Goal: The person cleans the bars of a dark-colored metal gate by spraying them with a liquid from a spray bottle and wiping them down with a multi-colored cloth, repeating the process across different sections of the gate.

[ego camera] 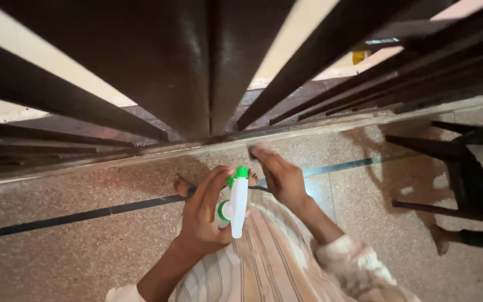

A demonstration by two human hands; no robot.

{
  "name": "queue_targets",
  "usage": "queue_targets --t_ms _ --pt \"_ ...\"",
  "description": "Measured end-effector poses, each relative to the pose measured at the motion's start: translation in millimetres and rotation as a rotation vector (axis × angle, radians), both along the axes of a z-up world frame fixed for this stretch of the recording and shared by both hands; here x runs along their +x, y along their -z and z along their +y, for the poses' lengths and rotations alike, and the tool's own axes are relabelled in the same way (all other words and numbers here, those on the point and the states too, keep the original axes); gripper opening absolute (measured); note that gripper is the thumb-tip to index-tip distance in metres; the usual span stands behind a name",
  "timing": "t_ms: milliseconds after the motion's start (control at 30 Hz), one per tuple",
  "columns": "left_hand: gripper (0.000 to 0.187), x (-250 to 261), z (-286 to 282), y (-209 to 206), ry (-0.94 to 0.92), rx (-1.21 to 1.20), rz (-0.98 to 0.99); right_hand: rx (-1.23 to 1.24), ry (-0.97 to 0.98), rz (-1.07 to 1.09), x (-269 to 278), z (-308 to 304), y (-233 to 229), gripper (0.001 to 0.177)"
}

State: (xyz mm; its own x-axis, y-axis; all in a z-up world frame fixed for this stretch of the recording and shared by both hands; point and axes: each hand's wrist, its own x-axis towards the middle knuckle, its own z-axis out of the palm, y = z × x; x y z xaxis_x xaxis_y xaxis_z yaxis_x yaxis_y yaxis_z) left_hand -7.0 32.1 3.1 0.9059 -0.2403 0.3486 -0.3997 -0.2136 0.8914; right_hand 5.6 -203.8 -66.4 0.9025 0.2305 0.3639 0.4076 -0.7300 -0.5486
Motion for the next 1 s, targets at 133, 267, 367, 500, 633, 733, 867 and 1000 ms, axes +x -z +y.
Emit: queue_targets --t_ms 133,267,367,500,633,733,867,1000 --pt "0.070 1 5 -1 -0.031 0.022 0.040 0.422 0.265 0.401 -37 -12 29 0.028" --pt "0.070 3 2 -1 0.016 0.020 0.046 0.453 0.468 0.327 -36 -13 21 0.030" --pt "0.071 5 -1 -1 0.060 0.033 0.053 0.521 0.372 0.032 -9 0 -1 0.040" --pt "0.071 3 -2 1 0.070 0.063 0.023 0.394 0.155 -0.161 21 14 -56 0.037" --pt "0.071 2 2 3 0.038 0.044 0.029 0.090 0.241 -0.267 26 19 -83 0.043" --pt "0.071 -1 4 4 -0.007 0.044 0.027 0.143 0.217 -0.276 26 17 -76 0.046" --pt "0.070 -3 5 3 -0.001 0.018 0.055 0.154 0.092 -0.326 45 19 -46 0.047" --pt "0.071 -4 4 -2 -0.006 0.021 0.048 0.024 0.276 -0.012 73 39 -11 0.033"
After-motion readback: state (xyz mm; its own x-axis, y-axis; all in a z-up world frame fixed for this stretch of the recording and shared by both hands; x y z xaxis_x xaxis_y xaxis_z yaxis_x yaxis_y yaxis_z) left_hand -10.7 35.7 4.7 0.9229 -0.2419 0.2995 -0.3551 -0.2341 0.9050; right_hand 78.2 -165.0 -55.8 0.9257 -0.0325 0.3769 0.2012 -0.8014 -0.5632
